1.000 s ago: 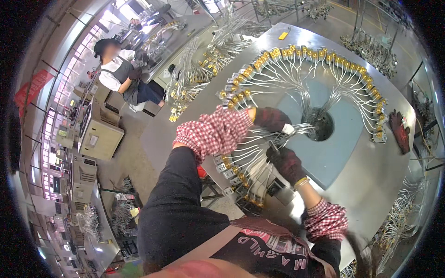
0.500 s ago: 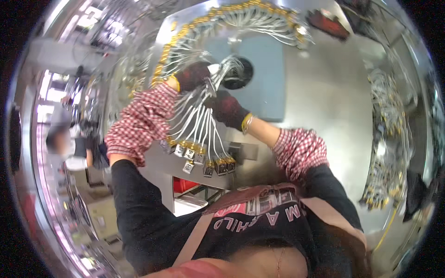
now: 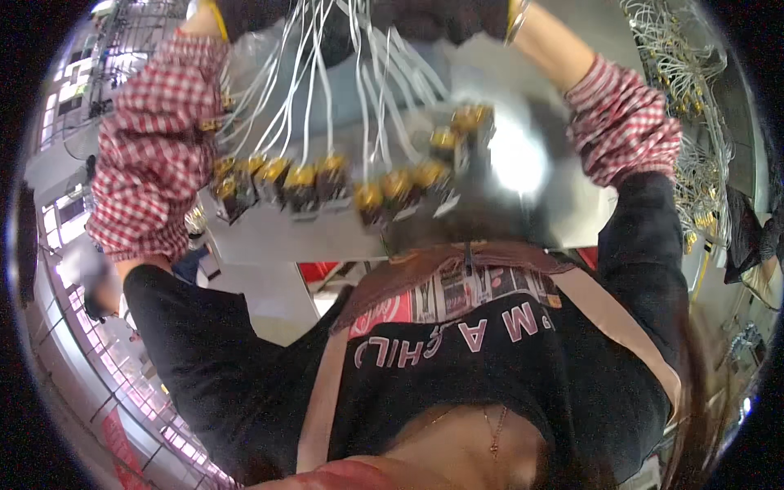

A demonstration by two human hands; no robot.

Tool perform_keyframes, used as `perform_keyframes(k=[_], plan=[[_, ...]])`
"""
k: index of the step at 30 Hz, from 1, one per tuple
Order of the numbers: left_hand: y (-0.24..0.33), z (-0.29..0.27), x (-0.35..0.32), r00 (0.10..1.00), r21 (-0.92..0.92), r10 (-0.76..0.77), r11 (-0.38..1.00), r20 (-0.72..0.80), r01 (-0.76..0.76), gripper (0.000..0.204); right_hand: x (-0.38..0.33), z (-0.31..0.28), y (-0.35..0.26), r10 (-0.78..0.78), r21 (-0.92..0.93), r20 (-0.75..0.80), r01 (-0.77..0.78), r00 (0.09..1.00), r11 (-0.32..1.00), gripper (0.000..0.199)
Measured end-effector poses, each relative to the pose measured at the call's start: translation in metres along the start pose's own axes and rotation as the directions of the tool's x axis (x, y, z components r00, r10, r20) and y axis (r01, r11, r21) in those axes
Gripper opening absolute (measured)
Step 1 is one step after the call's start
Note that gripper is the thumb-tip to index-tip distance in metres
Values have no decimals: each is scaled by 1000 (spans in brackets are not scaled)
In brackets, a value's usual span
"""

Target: Manually assemble and inspect wire connectors on a circular production jig at a manufacturing station.

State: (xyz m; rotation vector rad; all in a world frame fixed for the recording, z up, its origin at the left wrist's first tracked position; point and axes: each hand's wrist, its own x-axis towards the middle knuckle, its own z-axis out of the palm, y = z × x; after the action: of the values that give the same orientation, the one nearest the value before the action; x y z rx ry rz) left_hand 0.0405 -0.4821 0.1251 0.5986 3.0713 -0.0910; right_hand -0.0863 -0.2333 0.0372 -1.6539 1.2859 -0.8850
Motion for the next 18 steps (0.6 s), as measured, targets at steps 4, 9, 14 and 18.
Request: perform_keyframes(k=[4, 9, 14, 18], plan=[[-2, -4, 44, 990, 233, -141, 962, -19, 141, 30, -30, -42, 29, -166, -412, -214, 65, 963, 909, 19], [3, 53, 53, 950, 276, -312, 910, -34, 309, 27, -28, -66, 57, -188, -820, -225, -82, 956, 566, 22], [11, 167, 24, 979, 348, -202, 920, 30, 179, 21, 10, -48, 70, 196, -714, -460, -492, 866, 498, 32], [43, 188, -8, 988, 329, -106, 942, 113, 63, 25, 44, -35, 84, 205, -738, -549, -585, 810, 335, 39]])
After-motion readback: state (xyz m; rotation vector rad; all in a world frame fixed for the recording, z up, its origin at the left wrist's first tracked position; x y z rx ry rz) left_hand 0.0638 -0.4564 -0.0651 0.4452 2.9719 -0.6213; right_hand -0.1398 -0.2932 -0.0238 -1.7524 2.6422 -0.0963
